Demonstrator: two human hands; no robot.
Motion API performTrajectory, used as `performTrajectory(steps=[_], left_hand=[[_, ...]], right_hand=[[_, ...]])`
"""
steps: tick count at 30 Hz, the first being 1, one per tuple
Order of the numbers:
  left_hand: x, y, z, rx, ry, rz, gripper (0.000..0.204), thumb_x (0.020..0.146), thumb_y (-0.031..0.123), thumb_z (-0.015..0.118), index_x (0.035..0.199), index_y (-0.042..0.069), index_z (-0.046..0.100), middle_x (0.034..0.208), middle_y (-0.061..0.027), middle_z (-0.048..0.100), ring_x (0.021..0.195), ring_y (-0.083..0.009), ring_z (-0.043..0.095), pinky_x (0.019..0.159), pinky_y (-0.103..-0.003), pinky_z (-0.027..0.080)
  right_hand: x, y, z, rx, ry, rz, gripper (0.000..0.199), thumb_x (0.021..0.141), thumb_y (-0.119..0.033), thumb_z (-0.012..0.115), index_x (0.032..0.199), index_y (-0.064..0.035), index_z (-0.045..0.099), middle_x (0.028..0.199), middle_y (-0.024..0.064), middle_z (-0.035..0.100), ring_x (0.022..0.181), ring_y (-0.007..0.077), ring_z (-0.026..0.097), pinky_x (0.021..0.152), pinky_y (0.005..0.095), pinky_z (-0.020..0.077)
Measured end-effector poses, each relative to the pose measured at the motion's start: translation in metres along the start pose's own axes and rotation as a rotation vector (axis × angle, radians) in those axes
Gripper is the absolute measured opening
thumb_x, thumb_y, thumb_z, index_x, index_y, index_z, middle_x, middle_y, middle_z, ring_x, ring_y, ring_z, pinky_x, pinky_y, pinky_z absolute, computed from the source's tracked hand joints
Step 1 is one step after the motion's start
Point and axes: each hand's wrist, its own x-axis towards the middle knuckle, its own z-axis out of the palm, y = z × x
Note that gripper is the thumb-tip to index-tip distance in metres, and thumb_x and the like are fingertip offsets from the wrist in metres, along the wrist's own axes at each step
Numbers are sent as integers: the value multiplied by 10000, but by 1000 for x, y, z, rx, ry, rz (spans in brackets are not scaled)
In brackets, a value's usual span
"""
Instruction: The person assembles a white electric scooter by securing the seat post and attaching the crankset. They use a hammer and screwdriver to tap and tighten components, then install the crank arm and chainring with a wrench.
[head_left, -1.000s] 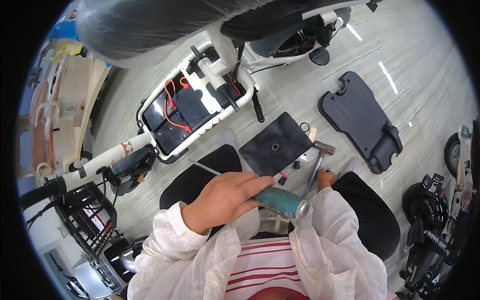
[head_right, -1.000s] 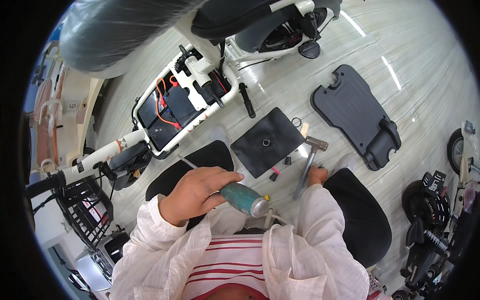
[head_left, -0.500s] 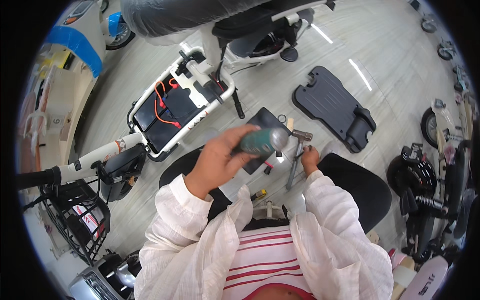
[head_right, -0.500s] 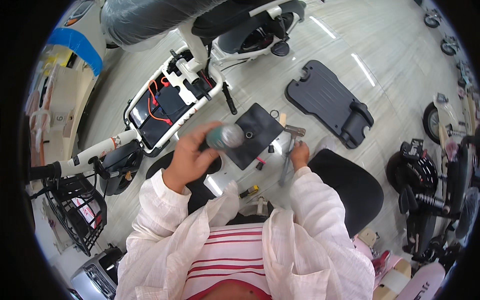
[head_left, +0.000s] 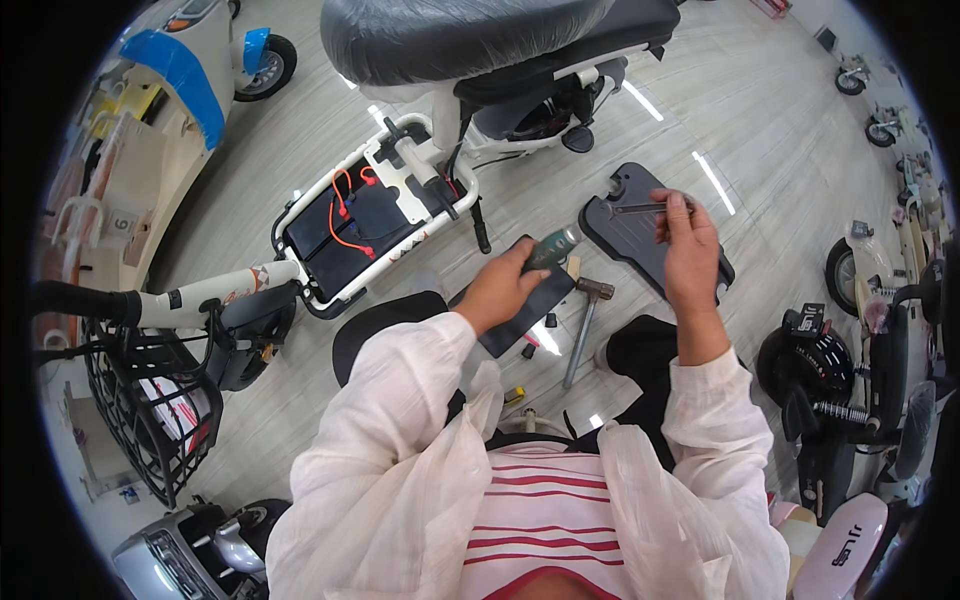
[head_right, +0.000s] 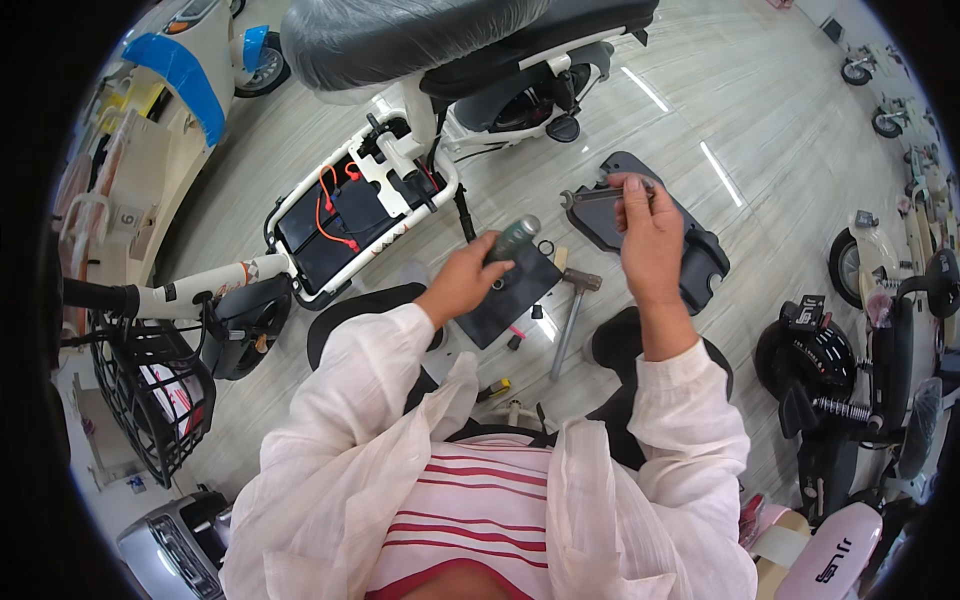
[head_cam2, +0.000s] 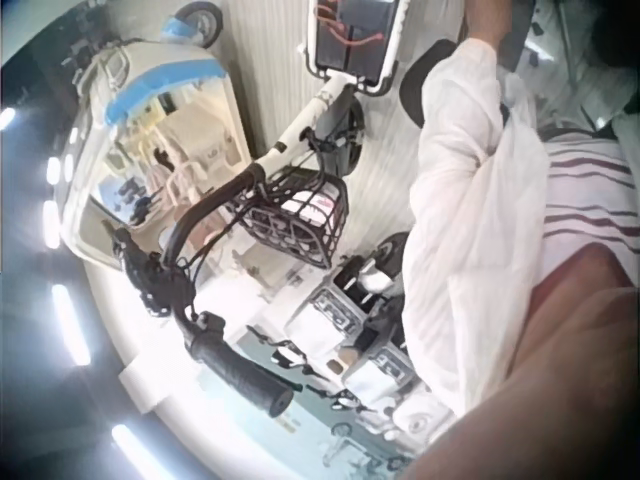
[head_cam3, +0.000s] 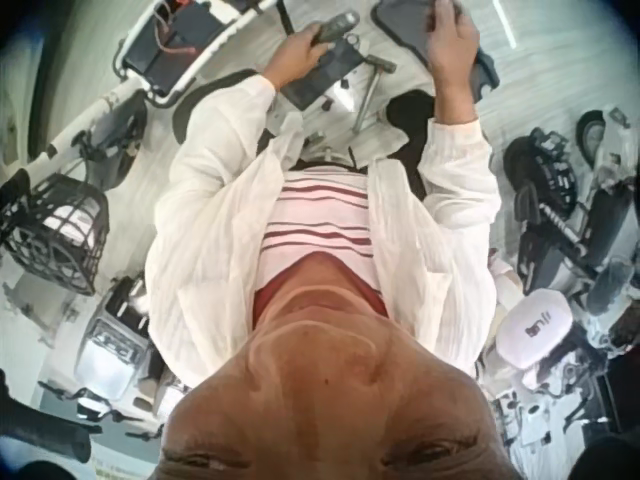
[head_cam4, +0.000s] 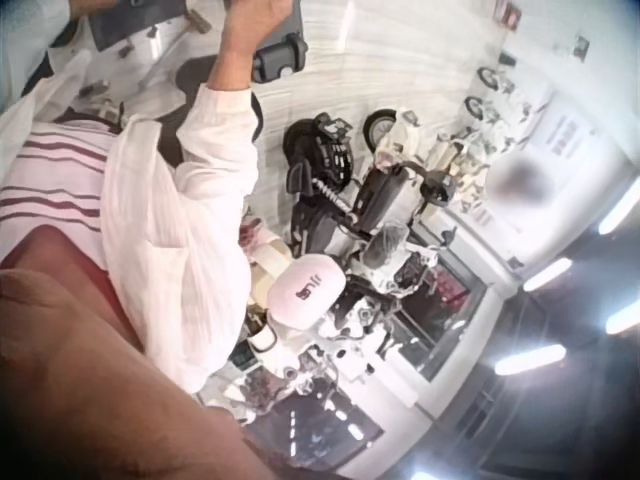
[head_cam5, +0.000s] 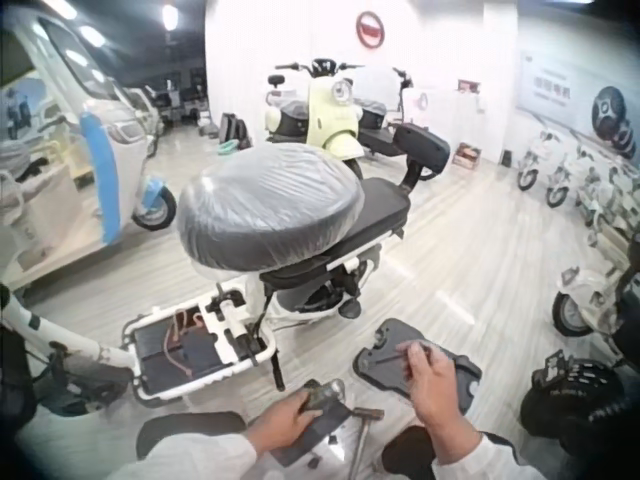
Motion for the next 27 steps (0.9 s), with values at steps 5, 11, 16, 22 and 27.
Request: performTrajectory(steps=[5, 11, 16, 22, 27], left_hand=[[27, -59, 57, 96, 4, -76, 352, 891, 230, 644, 1183, 71, 526, 1023, -221, 642, 982, -422, 602, 828, -449, 471], [42, -108, 104, 221, 17, -218, 410, 900, 328, 614, 1225, 95, 524, 1042, -198, 649, 984, -396, 613, 817, -455, 482], [58, -139, 135, 195, 26, -284, 381, 899, 302, 620, 1219, 110, 541, 1038, -156, 653, 958, -365, 632, 791, -457, 503], [96, -152, 164, 165, 2, -235, 397, 900, 285, 625, 1241, 105, 528, 1079, -146, 636, 977, -364, 622, 804, -462, 503], [99, -190, 190, 78, 29, -391, 480, 911, 256, 601, 1331, 70, 462, 1149, -223, 605, 1046, -414, 588, 864, -469, 483]], right_hand=[[11, -13, 6, 114, -106, 48, 313, 1006, -284, 520, 1005, -11, 673, 751, -23, 543, 661, 55, 458, 615, 200, 391], [11, -20, 30, 183, -221, 239, 329, 1003, -297, 520, 1014, -1, 662, 747, -16, 532, 688, 66, 459, 652, 214, 390], [7, -26, 24, 134, -188, 288, 328, 1002, -292, 515, 1012, 6, 652, 749, -13, 527, 693, 68, 449, 650, 211, 373], [13, -23, 15, 208, -98, 336, 319, 1002, -267, 521, 1020, 35, 621, 794, 35, 569, 702, 87, 466, 656, 219, 380], [12, -22, 13, 266, -114, 387, 316, 1002, -261, 528, 1043, 42, 609, 859, 53, 594, 714, 95, 477, 668, 237, 395]])
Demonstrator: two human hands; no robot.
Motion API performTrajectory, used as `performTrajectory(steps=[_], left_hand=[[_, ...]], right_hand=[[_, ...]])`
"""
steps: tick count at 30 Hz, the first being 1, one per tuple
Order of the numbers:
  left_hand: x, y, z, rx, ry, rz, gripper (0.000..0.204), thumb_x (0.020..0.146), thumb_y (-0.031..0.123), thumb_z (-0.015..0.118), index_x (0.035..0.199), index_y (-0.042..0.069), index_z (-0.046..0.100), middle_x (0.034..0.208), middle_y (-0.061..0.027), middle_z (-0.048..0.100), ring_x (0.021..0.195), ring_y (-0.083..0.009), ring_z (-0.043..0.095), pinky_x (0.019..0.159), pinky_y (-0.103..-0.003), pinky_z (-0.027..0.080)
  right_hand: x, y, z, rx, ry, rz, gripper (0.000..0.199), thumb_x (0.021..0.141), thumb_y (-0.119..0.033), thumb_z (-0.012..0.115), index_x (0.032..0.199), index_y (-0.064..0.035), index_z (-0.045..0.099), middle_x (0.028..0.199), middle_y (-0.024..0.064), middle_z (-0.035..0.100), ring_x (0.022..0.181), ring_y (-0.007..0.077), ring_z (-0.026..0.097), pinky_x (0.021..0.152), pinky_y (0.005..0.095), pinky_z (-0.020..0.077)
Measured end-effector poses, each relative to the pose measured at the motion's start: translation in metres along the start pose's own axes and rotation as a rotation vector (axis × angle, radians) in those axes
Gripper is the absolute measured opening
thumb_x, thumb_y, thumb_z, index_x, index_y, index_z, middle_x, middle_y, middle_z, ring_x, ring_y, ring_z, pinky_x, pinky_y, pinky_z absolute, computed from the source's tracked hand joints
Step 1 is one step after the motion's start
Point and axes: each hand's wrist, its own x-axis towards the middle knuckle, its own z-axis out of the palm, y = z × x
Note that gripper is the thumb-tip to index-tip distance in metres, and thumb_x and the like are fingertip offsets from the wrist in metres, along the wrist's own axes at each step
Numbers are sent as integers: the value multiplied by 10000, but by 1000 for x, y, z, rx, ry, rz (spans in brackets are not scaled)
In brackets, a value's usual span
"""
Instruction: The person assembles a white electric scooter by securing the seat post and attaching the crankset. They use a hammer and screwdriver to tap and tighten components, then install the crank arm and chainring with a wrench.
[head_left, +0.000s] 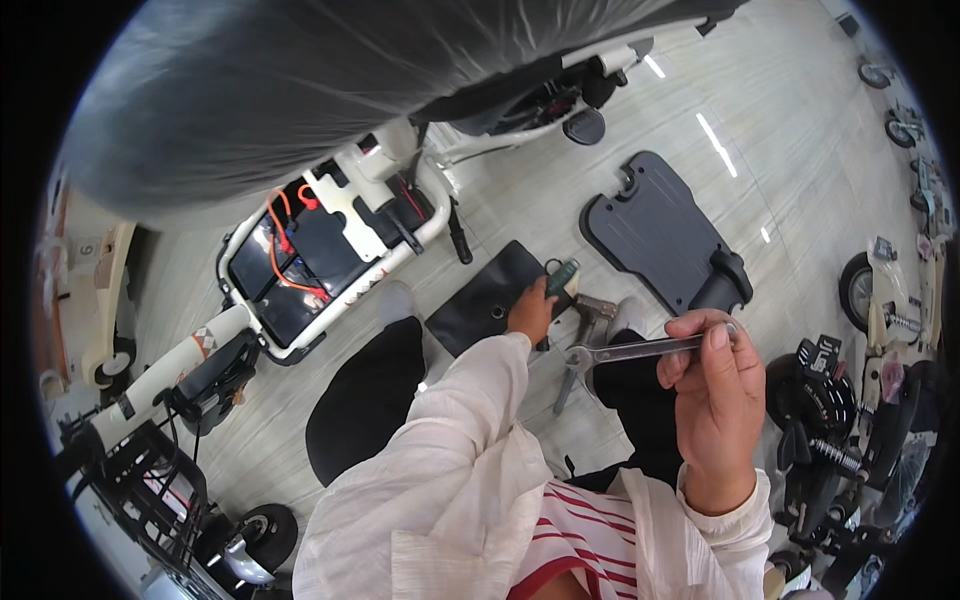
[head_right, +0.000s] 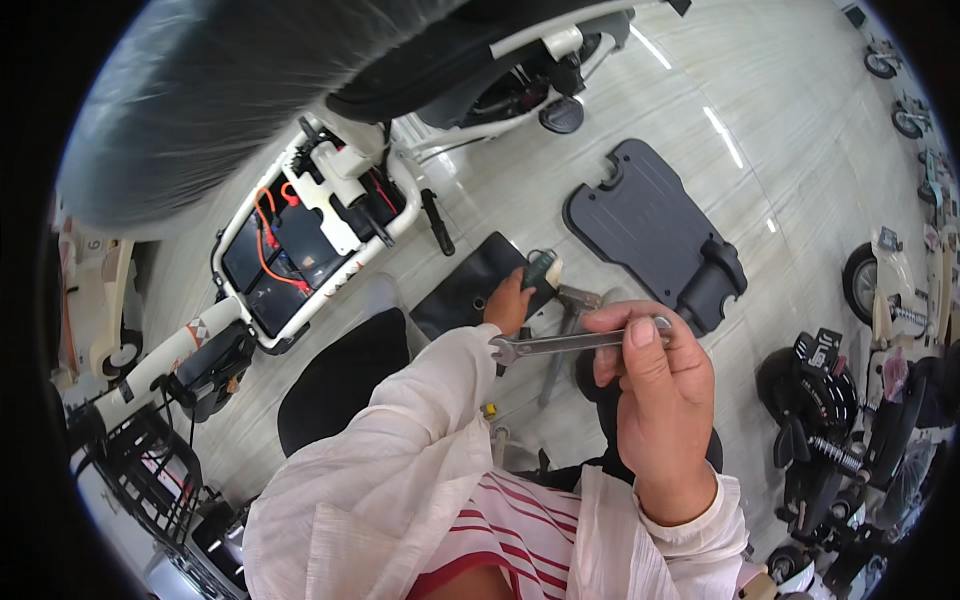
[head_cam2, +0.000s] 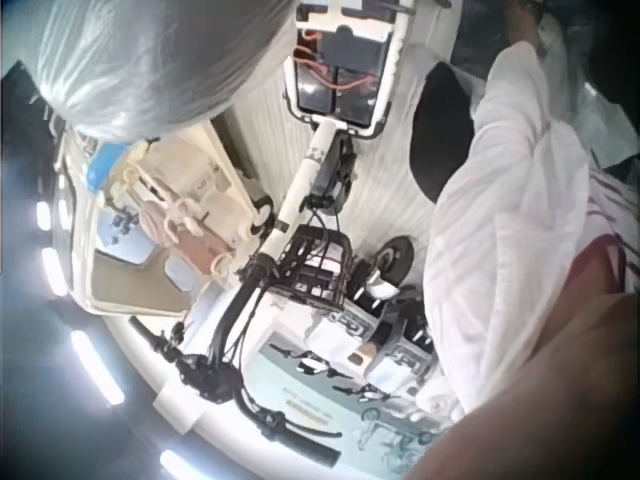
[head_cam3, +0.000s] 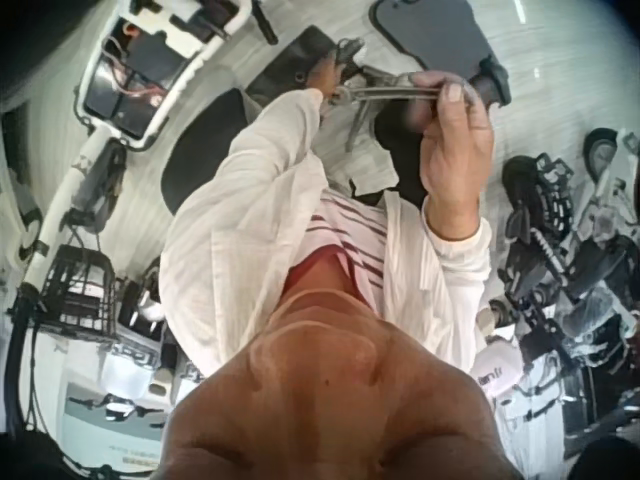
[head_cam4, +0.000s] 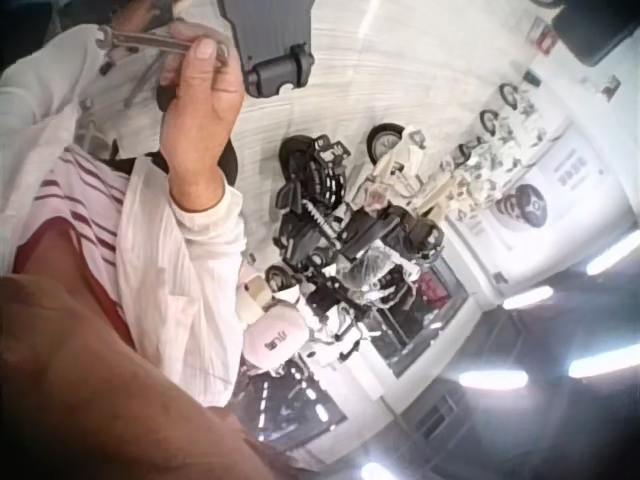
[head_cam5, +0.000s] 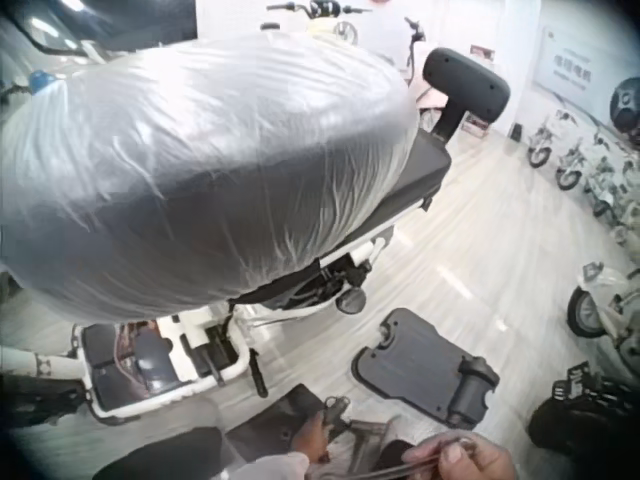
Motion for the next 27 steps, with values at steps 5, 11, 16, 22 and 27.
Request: performTrajectory(steps=[5, 11, 16, 22, 27], left_hand=[[8, -42, 9, 2, 30, -108, 506, 906, 102, 570, 1376, 40, 395, 1151, -281, 580, 1059, -454, 570, 901, -484, 470], [3, -59, 12, 159, -66, -172, 571, 896, 92, 574, 1429, 121, 370, 1228, -235, 535, 1133, -426, 545, 936, -498, 461], [8, -48, 1, 281, -83, -83, 404, 872, 142, 605, 1267, 88, 540, 1198, -215, 550, 1163, -405, 530, 922, -485, 466], [32, 58, -107, -467, -343, -123, 313, 992, 288, 507, 1157, 40, 603, 922, -51, 647, 795, -127, 604, 722, -279, 522], [-30, 177, -236, -504, -596, 55, 443, 1006, 421, 457, 1193, 47, 602, 1052, -78, 662, 900, -151, 616, 830, -303, 507]], right_hand=[[7, 3, 2, 35, -21, 30, 331, 1004, -269, 526, 1063, 48, 603, 913, 65, 618, 739, 98, 488, 687, 252, 410], [7, -1, 0, 18, 65, 18, 332, 1003, -267, 525, 1065, 49, 602, 904, 62, 609, 732, 104, 488, 673, 253, 400], [7, -7, 5, 64, 40, 68, 315, 995, -258, 527, 1041, 39, 623, 794, 30, 561, 704, 92, 469, 657, 237, 375], [12, -9, 9, -338, 9, -67, 324, 962, -277, 571, 940, 27, 681, 674, -15, 525, 632, 76, 447, 589, 238, 370], [41, 6, 21, -396, -158, -123, 324, 967, -294, 567, 946, 10, 676, 661, -25, 499, 601, 66, 433, 555, 221, 347]])
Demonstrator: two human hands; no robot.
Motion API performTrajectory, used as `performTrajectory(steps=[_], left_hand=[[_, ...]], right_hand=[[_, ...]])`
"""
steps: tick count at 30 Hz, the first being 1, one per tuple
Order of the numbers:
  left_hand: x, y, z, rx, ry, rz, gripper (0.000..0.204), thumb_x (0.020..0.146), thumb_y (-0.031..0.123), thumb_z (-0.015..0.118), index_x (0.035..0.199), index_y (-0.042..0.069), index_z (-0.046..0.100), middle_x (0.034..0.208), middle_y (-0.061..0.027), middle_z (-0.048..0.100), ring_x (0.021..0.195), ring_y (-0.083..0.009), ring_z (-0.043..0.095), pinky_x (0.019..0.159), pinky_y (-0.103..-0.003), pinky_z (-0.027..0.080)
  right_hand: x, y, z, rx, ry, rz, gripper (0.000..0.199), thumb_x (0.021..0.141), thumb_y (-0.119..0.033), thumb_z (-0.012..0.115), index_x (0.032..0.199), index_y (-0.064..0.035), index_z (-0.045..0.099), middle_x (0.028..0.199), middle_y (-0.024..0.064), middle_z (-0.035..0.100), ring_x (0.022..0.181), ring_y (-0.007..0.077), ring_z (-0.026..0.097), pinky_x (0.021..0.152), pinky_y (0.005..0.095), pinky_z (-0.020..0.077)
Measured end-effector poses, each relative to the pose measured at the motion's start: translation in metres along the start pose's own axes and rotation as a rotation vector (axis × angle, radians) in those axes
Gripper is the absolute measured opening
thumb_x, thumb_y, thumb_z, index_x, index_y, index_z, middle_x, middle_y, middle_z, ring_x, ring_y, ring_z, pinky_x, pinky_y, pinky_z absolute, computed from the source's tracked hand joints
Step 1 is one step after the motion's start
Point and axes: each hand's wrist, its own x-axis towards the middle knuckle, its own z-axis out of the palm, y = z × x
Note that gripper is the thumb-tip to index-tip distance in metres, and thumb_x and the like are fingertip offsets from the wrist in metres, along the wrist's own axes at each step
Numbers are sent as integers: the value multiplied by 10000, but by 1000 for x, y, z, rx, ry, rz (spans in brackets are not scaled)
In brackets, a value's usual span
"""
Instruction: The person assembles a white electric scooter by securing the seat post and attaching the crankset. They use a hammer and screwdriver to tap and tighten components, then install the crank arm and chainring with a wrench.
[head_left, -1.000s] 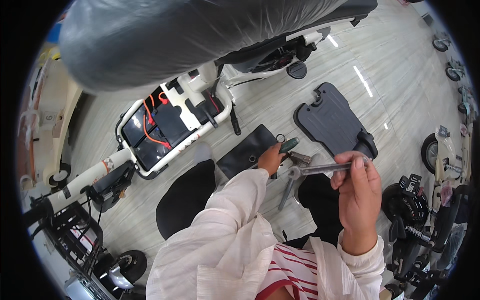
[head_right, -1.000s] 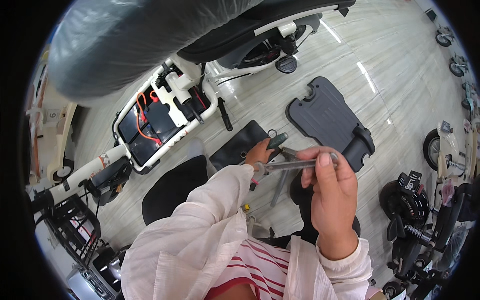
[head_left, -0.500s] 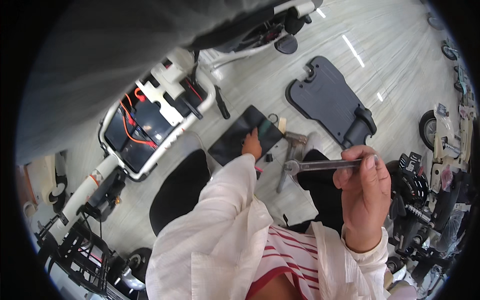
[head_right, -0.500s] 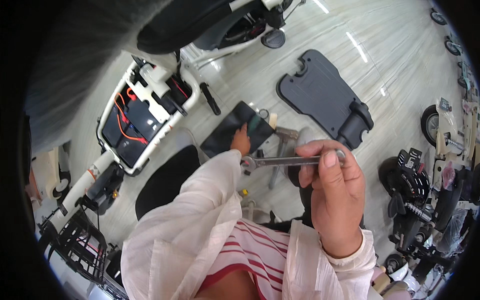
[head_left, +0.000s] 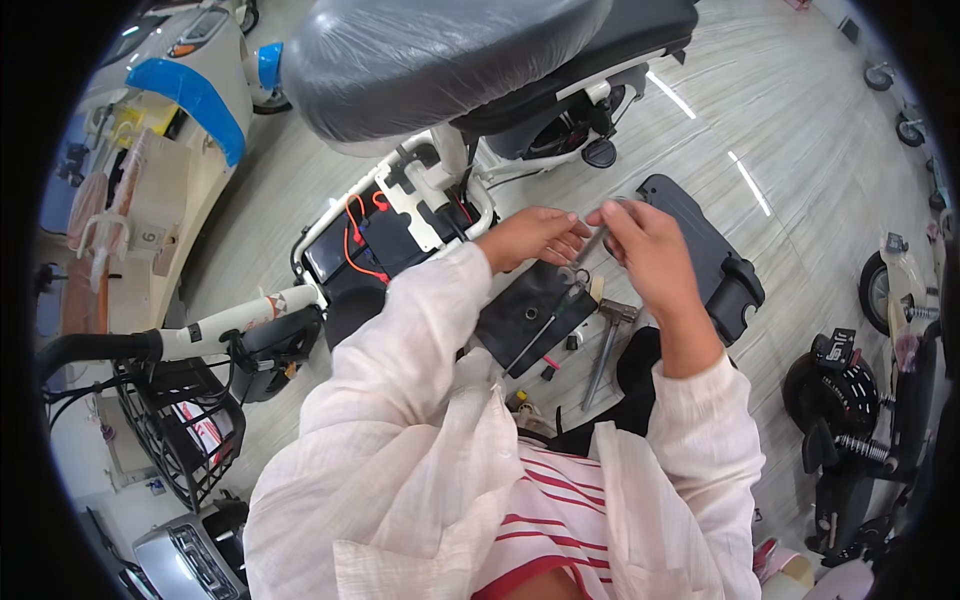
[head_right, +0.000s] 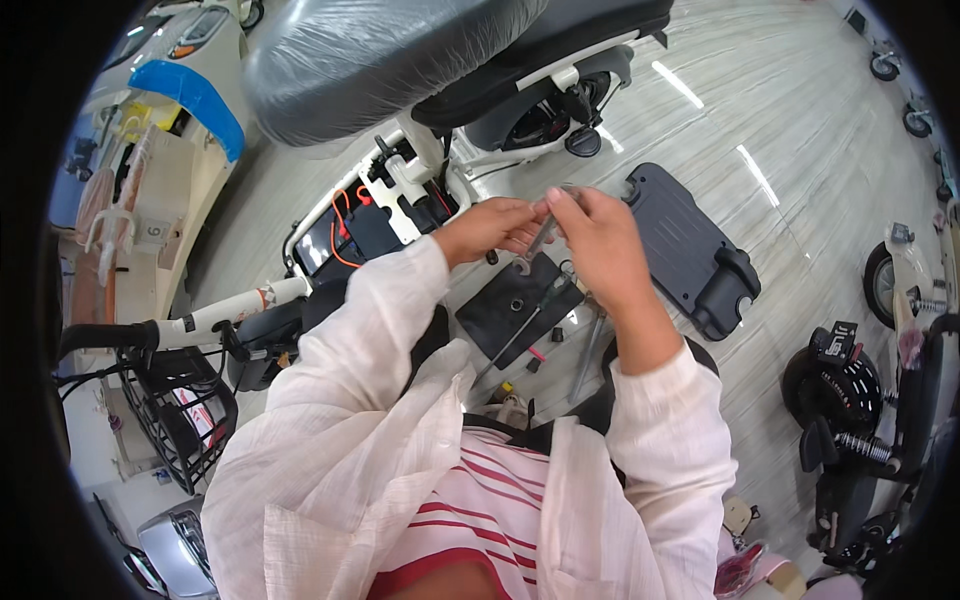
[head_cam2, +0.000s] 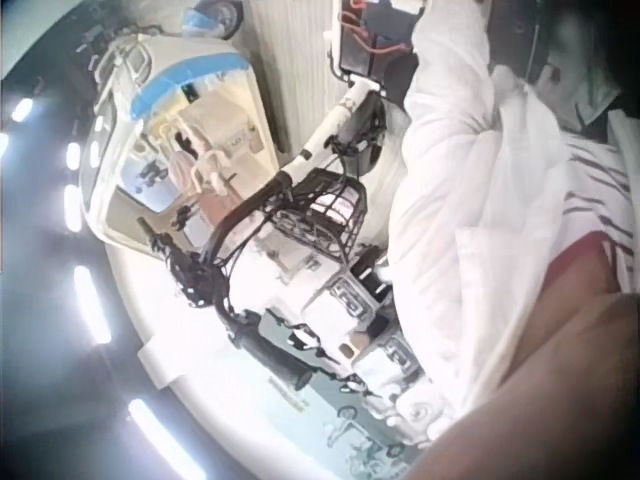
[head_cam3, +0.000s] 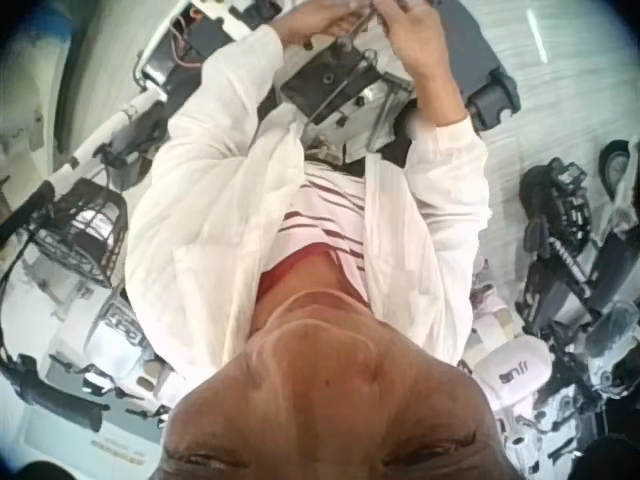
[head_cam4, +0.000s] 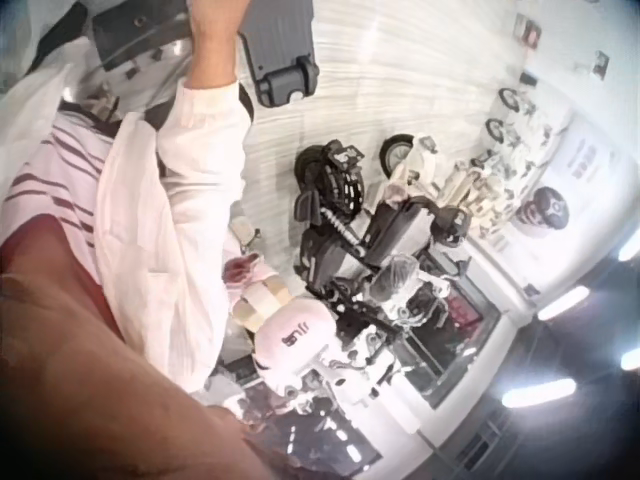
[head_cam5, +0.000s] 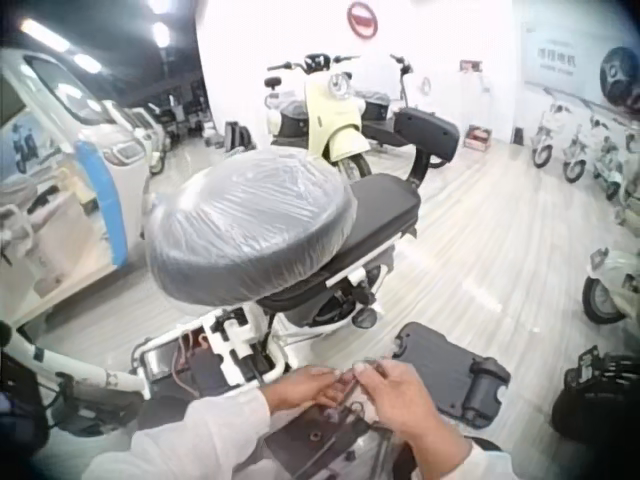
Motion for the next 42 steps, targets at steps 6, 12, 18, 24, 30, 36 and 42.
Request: performTrajectory(steps=[6, 12, 18, 24, 30, 36, 42], left_hand=[[-92, 40, 10, 221, -81, 60, 364, 981, 339, 536, 1176, 44, 624, 980, -46, 695, 894, -115, 621, 804, -270, 481], [-161, 34, -37, 239, 9, 114, 227, 961, 197, 571, 1080, 11, 624, 926, -48, 682, 832, -122, 628, 763, -276, 498], [-194, -4, -172, -385, 695, 304, 138, 995, 218, 502, 955, 86, 512, 778, -11, 523, 631, -123, 533, 590, -284, 465], [-131, -44, -266, 46, 1047, 96, 391, 944, 393, 571, 999, 26, 694, 644, -61, 580, 618, -162, 542, 611, -320, 443], [-49, -54, -336, 95, 1137, 190, 354, 815, 320, 706, 920, -17, 735, 716, -127, 676, 664, -226, 640, 632, -368, 483], [-27, -49, -336, -200, 897, -31, 295, 852, 249, 705, 983, -13, 674, 807, -82, 671, 597, -129, 536, 471, -280, 400], [-8, -44, -346, -401, 614, -35, 213, 910, 242, 636, 1009, 57, 675, 915, -33, 713, 725, -92, 574, 533, -246, 429]], right_hand=[[4, 17, 34, 168, -133, 93, 329, 949, -285, 584, 883, 27, 662, 641, 13, 544, 607, 96, 488, 565, 257, 397], [-20, 8, 53, 64, -179, -51, 371, 959, -299, 580, 1125, 32, 603, 796, 31, 609, 688, 90, 536, 624, 240, 447], [3, -83, 11, -95, 71, -467, 266, 978, -216, 560, 1115, 4, 623, 764, -5, 553, 697, 67, 495, 626, 208, 407], [88, -247, 90, -527, -85, -1201, 282, 990, -242, 536, 1041, 19, 629, 723, 0, 531, 634, 80, 475, 576, 217, 366], [148, -304, 222, -627, -33, -978, 345, 978, -309, 543, 909, 20, 623, 670, 4, 543, 586, 83, 467, 570, 225, 392], [206, -257, 267, -834, -102, -907, 310, 982, -282, 536, 955, 12, 632, 654, -8, 520, 570, 81, 462, 568, 224, 392], [219, -264, 235, -772, -271, -777, 285, 979, -257, 544, 981, 18, 616, 651, -4, 515, 547, 77, 461, 555, 220, 409]])
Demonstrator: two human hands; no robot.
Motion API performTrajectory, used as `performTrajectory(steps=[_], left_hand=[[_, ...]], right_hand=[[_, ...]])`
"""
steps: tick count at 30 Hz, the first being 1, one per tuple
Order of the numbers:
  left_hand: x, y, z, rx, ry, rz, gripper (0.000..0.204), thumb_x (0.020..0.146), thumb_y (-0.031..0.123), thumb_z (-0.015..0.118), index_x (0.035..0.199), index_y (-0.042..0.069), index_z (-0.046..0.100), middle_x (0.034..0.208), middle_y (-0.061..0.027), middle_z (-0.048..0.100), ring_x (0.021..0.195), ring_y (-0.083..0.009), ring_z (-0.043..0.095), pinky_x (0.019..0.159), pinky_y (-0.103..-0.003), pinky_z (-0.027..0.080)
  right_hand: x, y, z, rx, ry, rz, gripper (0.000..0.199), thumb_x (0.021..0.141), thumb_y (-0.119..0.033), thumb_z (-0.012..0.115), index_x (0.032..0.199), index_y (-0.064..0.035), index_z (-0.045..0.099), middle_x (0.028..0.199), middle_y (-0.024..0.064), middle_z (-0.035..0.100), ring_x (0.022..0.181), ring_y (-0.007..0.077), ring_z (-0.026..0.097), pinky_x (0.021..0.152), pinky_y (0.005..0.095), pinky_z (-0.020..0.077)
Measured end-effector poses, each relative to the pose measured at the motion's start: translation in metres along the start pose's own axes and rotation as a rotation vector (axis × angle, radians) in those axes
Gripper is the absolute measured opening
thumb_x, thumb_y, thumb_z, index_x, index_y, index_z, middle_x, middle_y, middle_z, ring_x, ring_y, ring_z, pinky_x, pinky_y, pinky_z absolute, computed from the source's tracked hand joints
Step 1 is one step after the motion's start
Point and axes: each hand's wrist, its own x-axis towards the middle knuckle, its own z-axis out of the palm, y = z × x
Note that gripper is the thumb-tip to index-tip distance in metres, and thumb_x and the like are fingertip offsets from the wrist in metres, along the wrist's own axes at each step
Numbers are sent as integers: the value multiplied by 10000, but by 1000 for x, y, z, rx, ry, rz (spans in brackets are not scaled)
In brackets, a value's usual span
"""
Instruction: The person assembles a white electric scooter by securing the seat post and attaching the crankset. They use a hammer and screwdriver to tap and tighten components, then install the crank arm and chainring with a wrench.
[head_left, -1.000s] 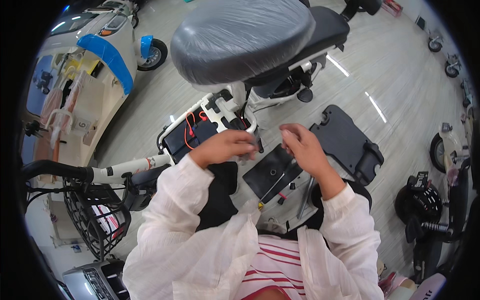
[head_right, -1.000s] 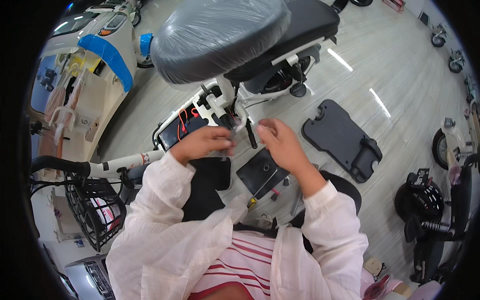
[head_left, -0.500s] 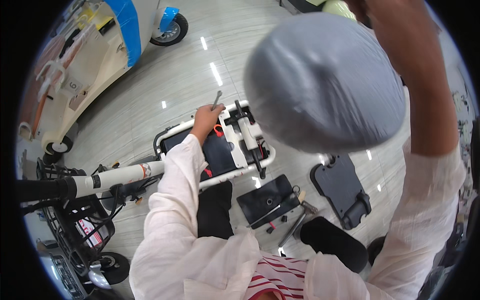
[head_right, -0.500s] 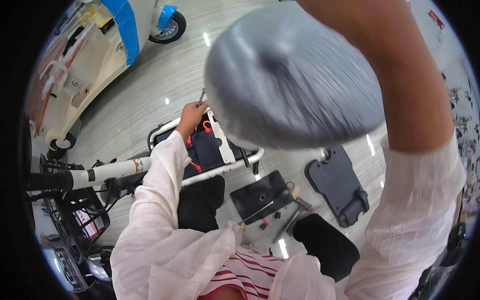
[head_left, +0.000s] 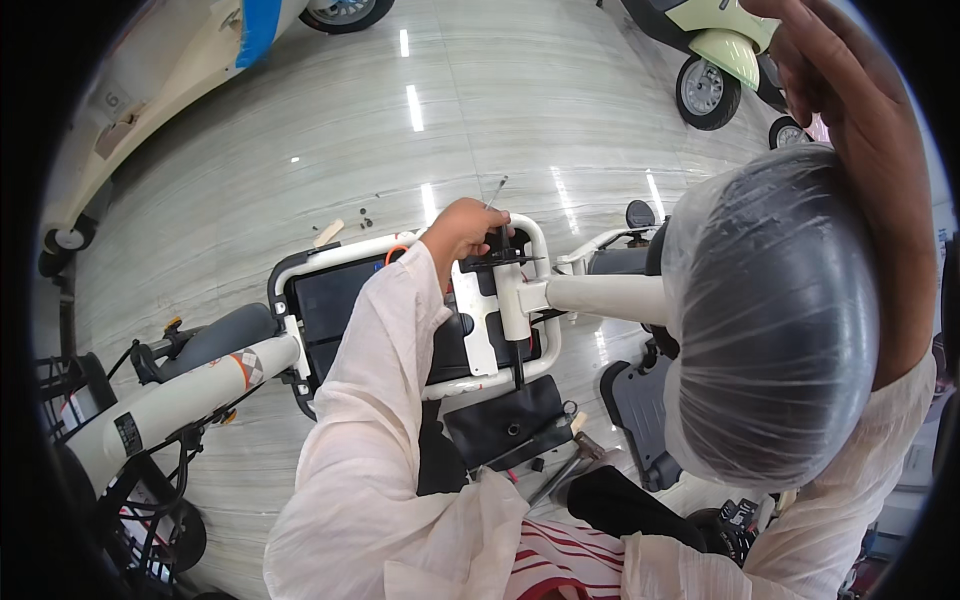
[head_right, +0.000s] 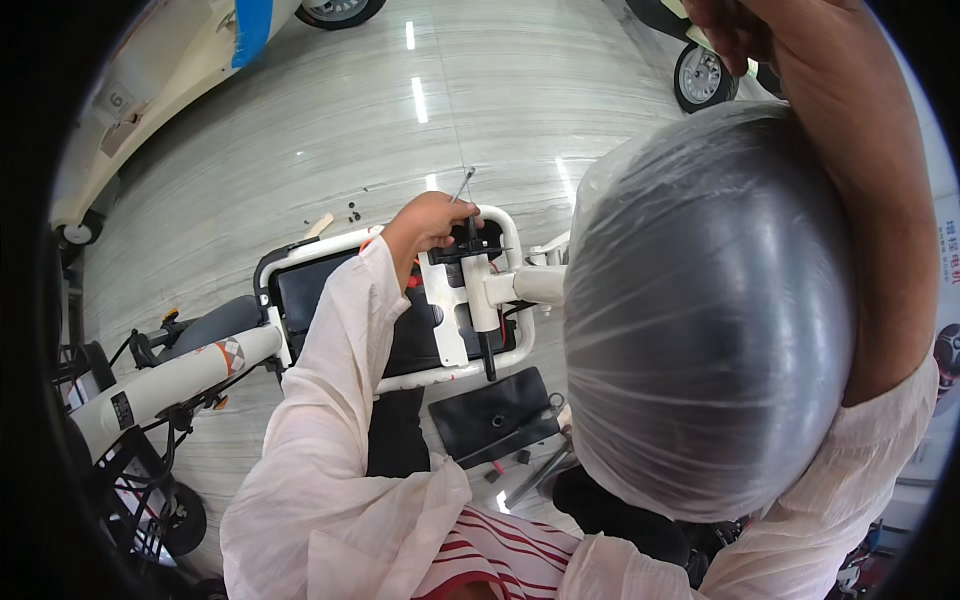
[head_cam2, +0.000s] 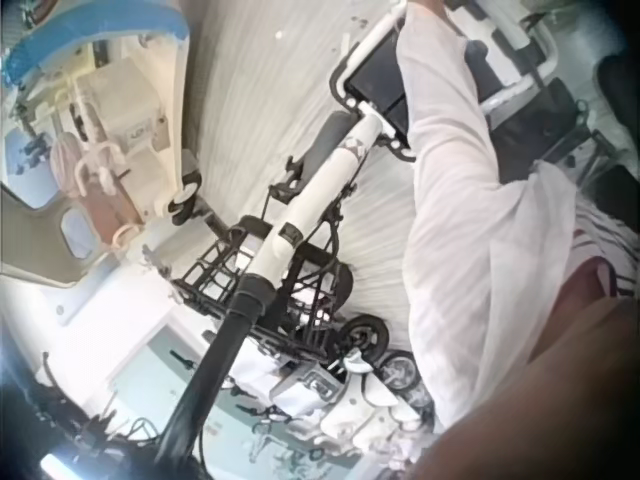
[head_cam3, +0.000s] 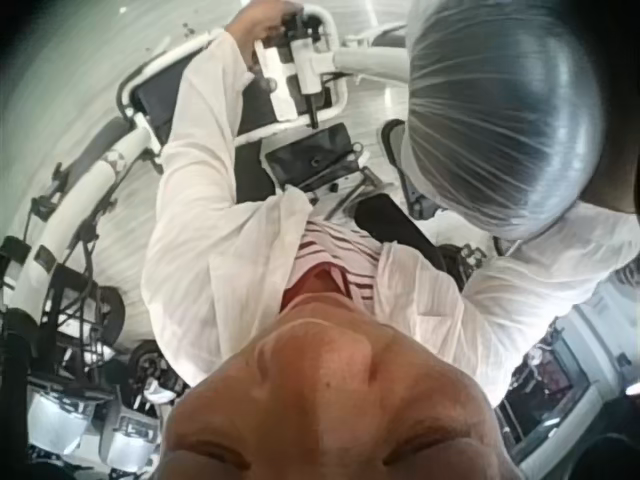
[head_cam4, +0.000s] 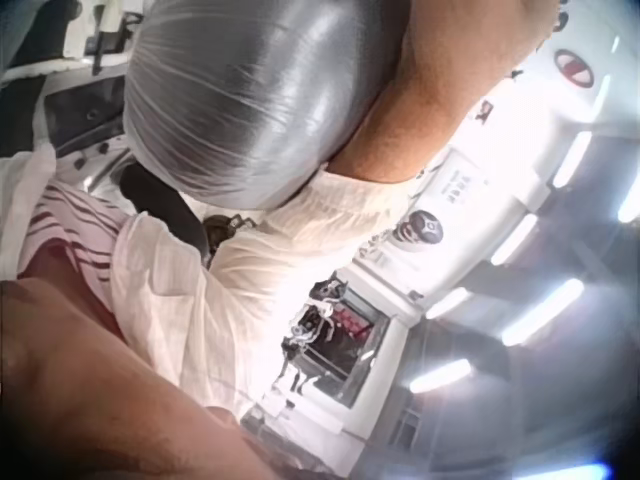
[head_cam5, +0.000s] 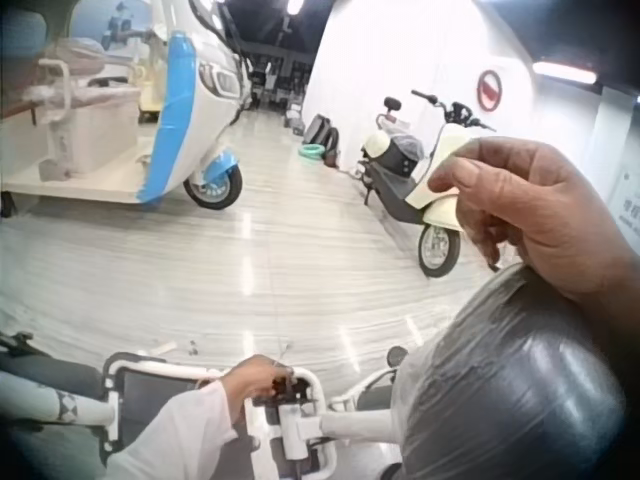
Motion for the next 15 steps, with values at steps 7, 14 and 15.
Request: performTrajectory(steps=[7, 14, 15], left_hand=[[8, -6, -6, 170, 105, 52, 243, 884, 271, 681, 967, 43, 691, 910, -49, 715, 670, -103, 575, 524, -254, 429], [-7, 1, 1, 251, 236, 108, 368, 838, 357, 730, 927, 1, 697, 811, -79, 668, 632, -132, 568, 511, -284, 451], [-11, 6, 5, 305, 242, 134, 376, 853, 366, 707, 928, -2, 693, 806, -78, 665, 628, -131, 562, 512, -288, 457]], right_hand=[[-18, 50, -15, -25, 41, 106, 257, 969, -238, 548, 962, 9, 617, 676, 10, 532, 573, 93, 483, 558, 234, 414], [-31, 70, -32, -40, 66, 152, 230, 959, -219, 551, 943, 1, 617, 701, 24, 548, 599, 109, 504, 561, 248, 420], [-34, 69, -36, -53, 70, 161, 226, 958, -216, 552, 940, -1, 617, 705, 26, 550, 602, 111, 507, 561, 250, 421]])
